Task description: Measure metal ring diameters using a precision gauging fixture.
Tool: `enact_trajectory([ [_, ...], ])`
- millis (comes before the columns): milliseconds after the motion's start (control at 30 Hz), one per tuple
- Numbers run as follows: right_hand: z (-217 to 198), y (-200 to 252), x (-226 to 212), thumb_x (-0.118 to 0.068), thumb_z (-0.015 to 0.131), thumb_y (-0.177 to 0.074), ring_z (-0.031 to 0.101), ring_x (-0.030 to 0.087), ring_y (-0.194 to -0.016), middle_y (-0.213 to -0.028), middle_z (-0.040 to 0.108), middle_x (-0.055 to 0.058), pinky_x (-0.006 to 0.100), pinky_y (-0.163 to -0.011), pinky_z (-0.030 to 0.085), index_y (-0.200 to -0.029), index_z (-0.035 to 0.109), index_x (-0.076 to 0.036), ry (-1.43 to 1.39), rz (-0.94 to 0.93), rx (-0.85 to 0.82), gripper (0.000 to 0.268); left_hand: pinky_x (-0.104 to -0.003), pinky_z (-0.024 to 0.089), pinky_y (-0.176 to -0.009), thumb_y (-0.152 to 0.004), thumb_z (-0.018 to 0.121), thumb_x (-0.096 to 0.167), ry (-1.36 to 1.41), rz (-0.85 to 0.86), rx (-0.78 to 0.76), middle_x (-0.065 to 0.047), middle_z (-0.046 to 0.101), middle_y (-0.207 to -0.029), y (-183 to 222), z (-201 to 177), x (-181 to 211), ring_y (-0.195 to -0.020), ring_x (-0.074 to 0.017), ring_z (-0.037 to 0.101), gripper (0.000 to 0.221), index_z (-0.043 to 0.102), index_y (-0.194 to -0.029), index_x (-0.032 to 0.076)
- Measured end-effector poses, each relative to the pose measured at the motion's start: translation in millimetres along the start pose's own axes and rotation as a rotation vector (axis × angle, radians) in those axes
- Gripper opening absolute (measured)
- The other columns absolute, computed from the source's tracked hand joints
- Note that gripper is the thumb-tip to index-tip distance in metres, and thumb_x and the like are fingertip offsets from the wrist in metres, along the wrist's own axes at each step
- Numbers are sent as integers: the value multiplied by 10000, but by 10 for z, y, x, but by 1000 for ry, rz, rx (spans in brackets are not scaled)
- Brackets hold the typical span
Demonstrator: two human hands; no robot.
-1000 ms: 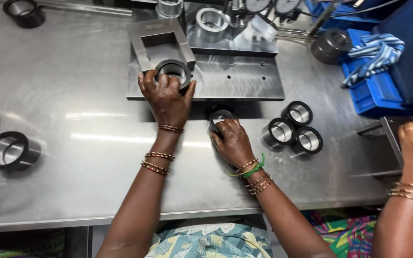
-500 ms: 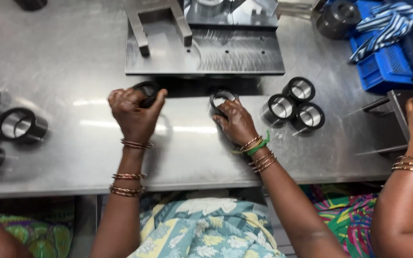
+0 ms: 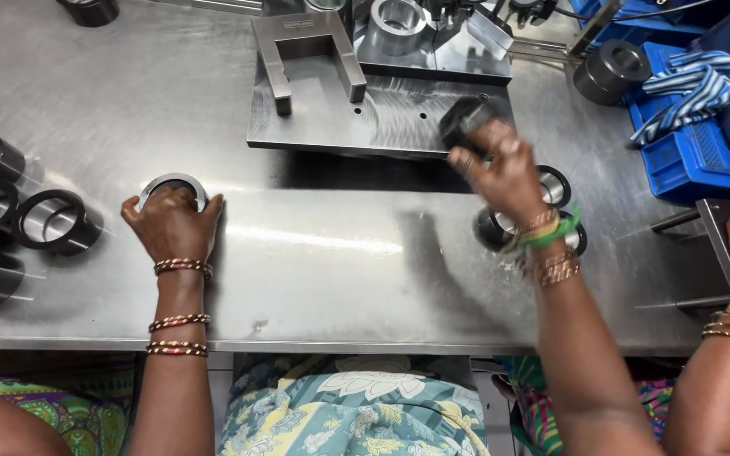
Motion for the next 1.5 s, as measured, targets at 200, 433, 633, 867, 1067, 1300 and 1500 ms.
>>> enact_trajectory([
  [200, -138, -985, 789, -335, 846, -917, 603, 350, -1213, -1208, 699, 185, 490, -1014, 461, -1164, 731, 17, 348, -176, 278, 445, -570, 302, -1099, -811, 888, 371, -28, -118, 19, -103, 724, -855, 3, 77, -129, -852, -259, 673, 321, 757, -810, 77],
  [433, -43, -1302, 749, -274, 793, -917, 577, 382, -1230, -1286, 642, 218, 480, -1048, 462, -1237, 677, 33, 306, 33, 150, 458, -593, 266, -1119, -831, 864, 442, -51, -170, -38, -115, 735, -886, -5, 67, -135, -936, -282, 675, 386, 766, -845, 68],
  [633, 109, -1602, 805, -245, 779, -910, 553, 411, -1225, -1262, 623, 245, 515, -1021, 442, -1247, 659, 45, 347, -65, 189, 461, -565, 280, -1093, -883, 816, 492, -79, -132, -41, -114, 734, -904, 19, 132, -160, -955, -277, 666, 435, 765, -862, 60],
  [867, 125, -1758, 848, -224, 735, -948, 583, 390, -1160, -1185, 649, 230, 482, -1006, 459, -1239, 637, 67, 293, 17, 122, 423, -538, 279, -1107, -965, 772, 505, -80, -128, -85, -106, 732, -835, 48, 166, -189, -963, -274, 653, 476, 754, -852, 43],
  [1067, 155, -1862, 784, -206, 705, -958, 572, 414, -1170, -1211, 643, 251, 502, -1013, 451, -1196, 655, 60, 343, -43, 164, 360, -535, 278, -1092, -971, 769, 508, -73, -103, -76, -107, 729, -828, 93, 186, -190, -984, -280, 648, 471, 761, -894, 43],
  [1300, 201, -1843, 784, -208, 690, -984, 543, 436, -1198, -1247, 626, 261, 517, -1052, 436, -1203, 658, 51, 397, -71, 188, 341, -530, 282, -1074, -909, 807, 461, -69, -93, -74, -126, 730, -863, 37, 153, -167, -965, -285, 643, 433, 750, -849, 35],
  [1500, 201, -1828, 868, -198, 747, -946, 557, 430, -1180, -1234, 632, 250, 509, -1010, 442, -1172, 652, 51, 356, -96, 276, 350, -524, 291, -1064, -889, 835, 409, -25, -107, -64, -140, 725, -885, 31, 128, -153, -969, -293, 646, 394, 744, -867, 26],
])
Point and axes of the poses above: each hand's wrist, its own y-axis away from the middle knuckle, its own z-axis out of the palm, x = y × z, the point moved 10 cm from there along -y, towards the middle knuckle
